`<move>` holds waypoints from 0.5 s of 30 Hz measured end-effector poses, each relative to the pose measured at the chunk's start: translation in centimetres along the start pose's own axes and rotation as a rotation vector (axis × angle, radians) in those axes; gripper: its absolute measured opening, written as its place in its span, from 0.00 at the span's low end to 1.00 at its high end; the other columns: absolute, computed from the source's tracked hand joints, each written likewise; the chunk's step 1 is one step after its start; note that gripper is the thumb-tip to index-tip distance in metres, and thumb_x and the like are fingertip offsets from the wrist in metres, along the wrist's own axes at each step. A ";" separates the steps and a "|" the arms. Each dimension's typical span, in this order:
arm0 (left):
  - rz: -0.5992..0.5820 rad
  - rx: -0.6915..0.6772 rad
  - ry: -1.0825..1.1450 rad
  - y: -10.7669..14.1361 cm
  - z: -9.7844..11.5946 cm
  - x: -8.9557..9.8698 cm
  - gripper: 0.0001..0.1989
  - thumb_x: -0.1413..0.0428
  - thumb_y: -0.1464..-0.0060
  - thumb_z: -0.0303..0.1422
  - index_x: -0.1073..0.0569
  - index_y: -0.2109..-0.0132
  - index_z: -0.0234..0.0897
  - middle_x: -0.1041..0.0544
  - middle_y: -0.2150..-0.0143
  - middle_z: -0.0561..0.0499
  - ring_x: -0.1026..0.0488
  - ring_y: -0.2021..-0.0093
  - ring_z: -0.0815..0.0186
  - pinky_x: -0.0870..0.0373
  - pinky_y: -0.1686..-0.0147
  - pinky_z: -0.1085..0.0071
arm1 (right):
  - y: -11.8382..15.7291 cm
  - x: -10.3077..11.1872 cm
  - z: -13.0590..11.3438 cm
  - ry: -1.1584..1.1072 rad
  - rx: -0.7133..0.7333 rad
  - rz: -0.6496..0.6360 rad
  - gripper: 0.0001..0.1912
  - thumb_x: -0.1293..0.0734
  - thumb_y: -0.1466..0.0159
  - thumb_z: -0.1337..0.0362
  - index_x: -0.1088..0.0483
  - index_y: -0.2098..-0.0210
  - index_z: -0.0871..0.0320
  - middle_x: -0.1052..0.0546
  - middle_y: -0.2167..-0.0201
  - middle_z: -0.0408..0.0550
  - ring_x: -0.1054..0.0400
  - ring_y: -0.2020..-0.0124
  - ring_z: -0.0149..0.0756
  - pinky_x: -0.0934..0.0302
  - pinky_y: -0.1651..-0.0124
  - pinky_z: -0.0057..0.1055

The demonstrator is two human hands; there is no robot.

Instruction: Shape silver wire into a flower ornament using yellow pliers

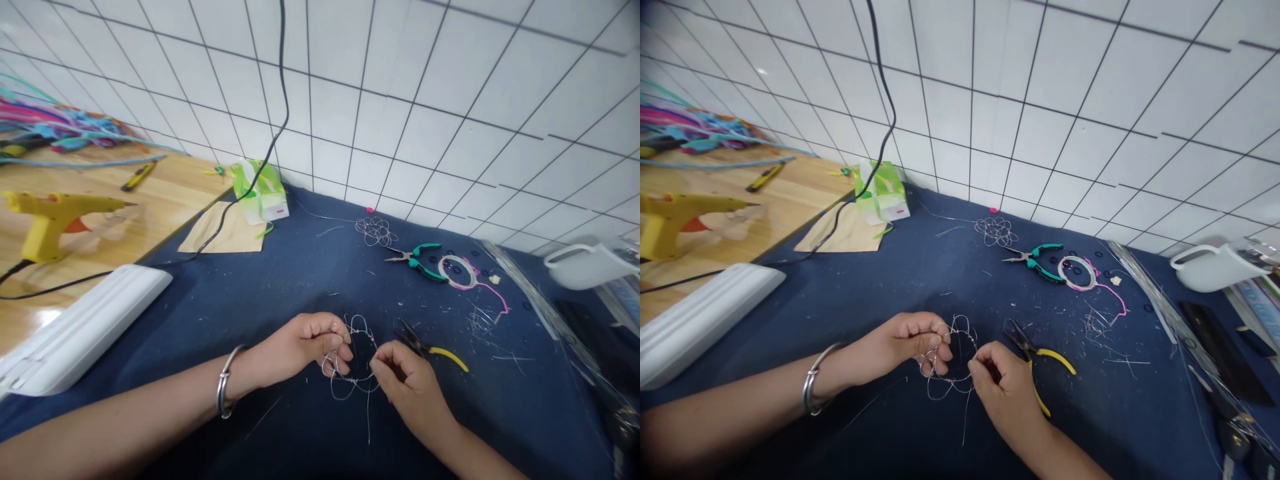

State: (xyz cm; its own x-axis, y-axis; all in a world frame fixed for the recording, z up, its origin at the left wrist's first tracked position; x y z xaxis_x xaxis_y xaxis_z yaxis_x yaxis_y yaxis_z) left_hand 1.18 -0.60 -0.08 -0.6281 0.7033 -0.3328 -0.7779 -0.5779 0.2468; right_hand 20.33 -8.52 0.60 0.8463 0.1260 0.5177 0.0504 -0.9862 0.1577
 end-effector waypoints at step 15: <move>0.003 0.031 0.061 0.0 0.2 0.4 0.10 0.49 0.43 0.36 0.33 0.60 0.32 0.24 0.62 0.42 0.25 0.64 0.60 0.30 0.67 0.67 | 0.0 -0.2 -0.2 -0.043 -0.033 -0.017 0.10 0.41 0.38 0.58 0.38 0.73 0.57 0.40 0.80 0.37 0.44 0.80 0.25 0.47 0.77 0.22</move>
State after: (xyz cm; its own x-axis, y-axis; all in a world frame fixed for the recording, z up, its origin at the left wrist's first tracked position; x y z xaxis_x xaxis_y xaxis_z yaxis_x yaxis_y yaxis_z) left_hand 0.89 -0.28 -0.04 -0.6290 0.6746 -0.3864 -0.7767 -0.5664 0.2755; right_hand 20.05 -8.56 0.63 0.8676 0.1369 0.4780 0.0479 -0.9799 0.1936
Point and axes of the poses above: each hand's wrist, its own y-axis away from the middle knuckle, its own x-axis out of the back of the hand, z = x × y, the point moved 1 cm from there along -y, towards the middle knuckle
